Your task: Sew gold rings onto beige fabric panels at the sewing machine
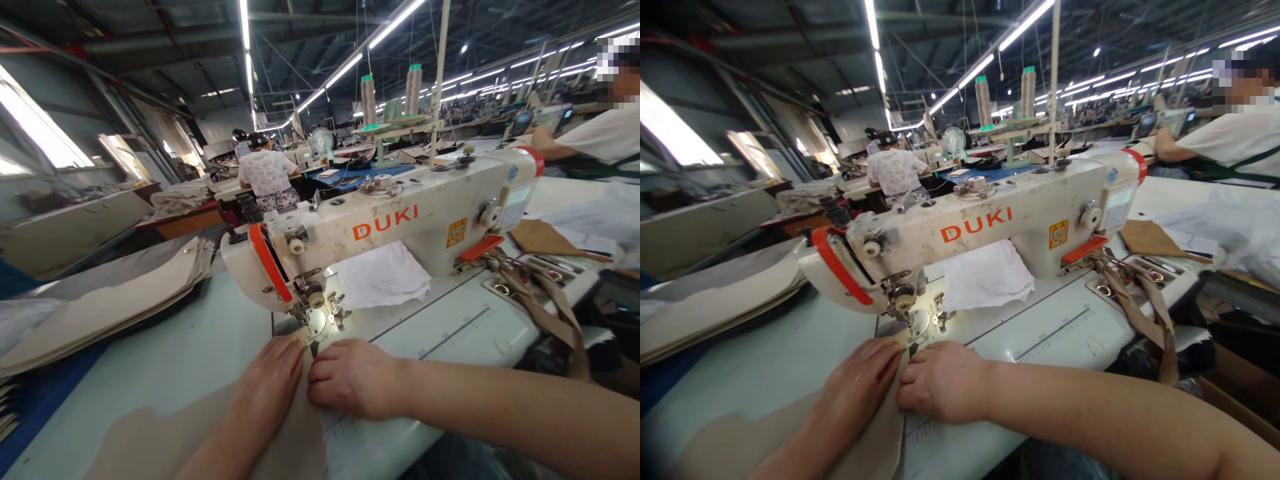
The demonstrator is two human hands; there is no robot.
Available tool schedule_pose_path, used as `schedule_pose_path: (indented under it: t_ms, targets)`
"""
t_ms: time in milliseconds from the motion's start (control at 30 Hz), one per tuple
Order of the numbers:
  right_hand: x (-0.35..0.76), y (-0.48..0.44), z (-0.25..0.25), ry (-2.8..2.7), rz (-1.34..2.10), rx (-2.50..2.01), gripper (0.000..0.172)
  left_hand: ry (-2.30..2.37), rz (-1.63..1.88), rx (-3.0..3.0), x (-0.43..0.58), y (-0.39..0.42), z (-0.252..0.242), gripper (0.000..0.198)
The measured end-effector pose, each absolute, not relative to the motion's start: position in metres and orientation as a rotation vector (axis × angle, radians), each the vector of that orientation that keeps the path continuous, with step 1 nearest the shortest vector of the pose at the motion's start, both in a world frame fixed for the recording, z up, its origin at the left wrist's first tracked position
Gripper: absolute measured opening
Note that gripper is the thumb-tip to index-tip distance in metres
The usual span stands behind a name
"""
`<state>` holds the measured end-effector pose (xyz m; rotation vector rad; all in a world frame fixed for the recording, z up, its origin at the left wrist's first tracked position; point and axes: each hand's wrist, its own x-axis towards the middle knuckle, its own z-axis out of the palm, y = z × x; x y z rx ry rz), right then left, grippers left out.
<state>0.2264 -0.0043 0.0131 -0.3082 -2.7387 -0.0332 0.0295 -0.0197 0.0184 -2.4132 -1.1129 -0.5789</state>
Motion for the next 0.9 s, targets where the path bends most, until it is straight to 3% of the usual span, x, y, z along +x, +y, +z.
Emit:
schedule_pose_path:
  t_ms: [900]
  targets:
    - [0.2258,-0.005,0.0134,-2.718,-0.005,-0.319,0.019,-1.127,-0.626,-2.409,0.0298,-0.0215,0.014,0.032]
